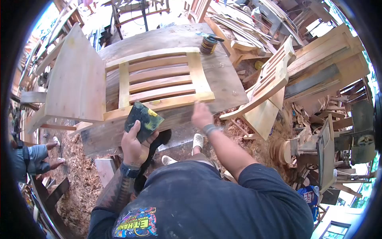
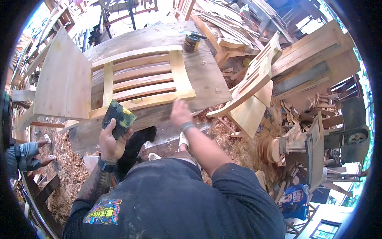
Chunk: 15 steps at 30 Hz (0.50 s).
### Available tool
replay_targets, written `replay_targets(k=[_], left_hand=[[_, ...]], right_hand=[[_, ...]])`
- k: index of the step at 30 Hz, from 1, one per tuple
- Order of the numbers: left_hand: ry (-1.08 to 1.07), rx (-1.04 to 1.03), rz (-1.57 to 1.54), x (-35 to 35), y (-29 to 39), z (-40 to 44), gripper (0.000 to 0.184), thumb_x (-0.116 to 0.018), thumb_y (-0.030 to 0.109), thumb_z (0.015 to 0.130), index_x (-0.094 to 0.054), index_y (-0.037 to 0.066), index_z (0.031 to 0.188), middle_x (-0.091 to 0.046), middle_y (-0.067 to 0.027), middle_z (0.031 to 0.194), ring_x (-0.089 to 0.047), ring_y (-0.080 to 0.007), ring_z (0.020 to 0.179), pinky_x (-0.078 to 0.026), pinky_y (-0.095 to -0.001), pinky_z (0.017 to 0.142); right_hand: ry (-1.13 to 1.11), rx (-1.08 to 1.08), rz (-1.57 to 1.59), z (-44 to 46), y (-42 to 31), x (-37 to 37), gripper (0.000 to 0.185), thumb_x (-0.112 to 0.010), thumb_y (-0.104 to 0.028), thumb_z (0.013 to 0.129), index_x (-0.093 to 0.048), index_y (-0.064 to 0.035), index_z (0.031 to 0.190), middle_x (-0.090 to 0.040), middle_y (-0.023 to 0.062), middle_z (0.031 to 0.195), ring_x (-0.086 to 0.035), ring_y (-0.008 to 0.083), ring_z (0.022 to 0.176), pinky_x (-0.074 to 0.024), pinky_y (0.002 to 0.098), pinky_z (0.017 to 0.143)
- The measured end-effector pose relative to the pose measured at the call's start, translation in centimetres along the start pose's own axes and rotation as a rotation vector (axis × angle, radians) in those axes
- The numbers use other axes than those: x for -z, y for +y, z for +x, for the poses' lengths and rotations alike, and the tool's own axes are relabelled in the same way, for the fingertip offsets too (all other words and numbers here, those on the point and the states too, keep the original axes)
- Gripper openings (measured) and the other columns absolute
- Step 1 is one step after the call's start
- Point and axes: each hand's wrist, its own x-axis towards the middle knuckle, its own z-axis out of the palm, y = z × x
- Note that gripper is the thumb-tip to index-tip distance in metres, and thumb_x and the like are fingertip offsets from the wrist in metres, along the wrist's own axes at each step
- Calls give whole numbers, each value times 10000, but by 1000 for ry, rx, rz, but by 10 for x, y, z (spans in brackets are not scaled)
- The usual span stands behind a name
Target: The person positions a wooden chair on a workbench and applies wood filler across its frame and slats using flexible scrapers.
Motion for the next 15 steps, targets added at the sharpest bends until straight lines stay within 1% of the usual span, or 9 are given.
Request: replay_targets(k=[2,5,6,7,8,9,10,13,15], left_hand=[[19,13,-11,0,0,-6,293,-541,216,1072,-587,36,1298,-718,-120,1169,-729,-260,1028,-635,-442,823],[22,14,1,7,4,-14,301,-544,220,1070,-579,41,1310,-721,-127,1163,-731,-272,1018,-634,-441,820],[31,5,12,10,6,-17,304,-545,222,1070,-579,37,1309,-722,-130,1159,-733,-277,1011,-634,-441,818],[39,-3,24,13,8,-21,307,-547,224,1069,-579,34,1308,-723,-133,1156,-735,-282,1004,-634,-441,817],[46,-11,35,16,8,-24,310,-548,225,1069,-578,30,1307,-724,-135,1153,-737,-288,997,-634,-442,815],[63,-8,38,22,8,-26,311,-550,227,1068,-581,24,1301,-725,-139,1150,-739,-293,992,-635,-442,814],[78,-3,42,29,7,-26,312,-552,230,1067,-583,19,1296,-726,-142,1148,-741,-298,986,-635,-443,812],[91,20,30,41,2,-25,315,-556,233,1066,-593,8,1283,-728,-150,1146,-743,-305,980,-635,-445,810],[75,34,18,43,1,-23,317,-559,235,1065,-598,5,1280,-730,-153,1147,-744,-308,980,-635,-447,812]], right_hand=[[-98,192,337,-11,-35,8,504,-506,-108,916,-511,26,1401,-616,238,1218,-599,409,1139,-490,477,1035],[33,53,477,-17,-22,16,439,-508,-106,932,-567,22,1348,-641,241,1183,-616,405,1107,-497,484,1029],[213,92,418,-13,3,3,408,-510,-98,930,-607,9,1312,-660,240,1144,-625,427,1073,-509,493,1006],[156,1,284,-7,25,14,397,-518,-102,918,-622,-5,1289,-661,235,1147,-627,427,1068,-515,488,993],[120,20,125,2,47,28,388,-530,-104,906,-625,-11,1270,-661,225,1151,-631,420,1067,-519,485,980],[127,-60,110,9,60,40,360,-518,-104,909,-635,-20,1239,-667,204,1122,-637,408,1058,-521,487,972],[77,-120,87,16,70,48,351,-508,-113,913,-662,-44,1221,-686,201,1146,-647,402,1083,-522,484,985],[-126,-80,16,42,67,49,337,-501,-121,913,-694,-67,1184,-705,204,1166,-664,382,1104,-522,469,1004],[-204,-13,24,45,36,37,356,-523,-144,911,-708,-79,1209,-711,204,1213,-672,375,1134,-517,461,1034]])
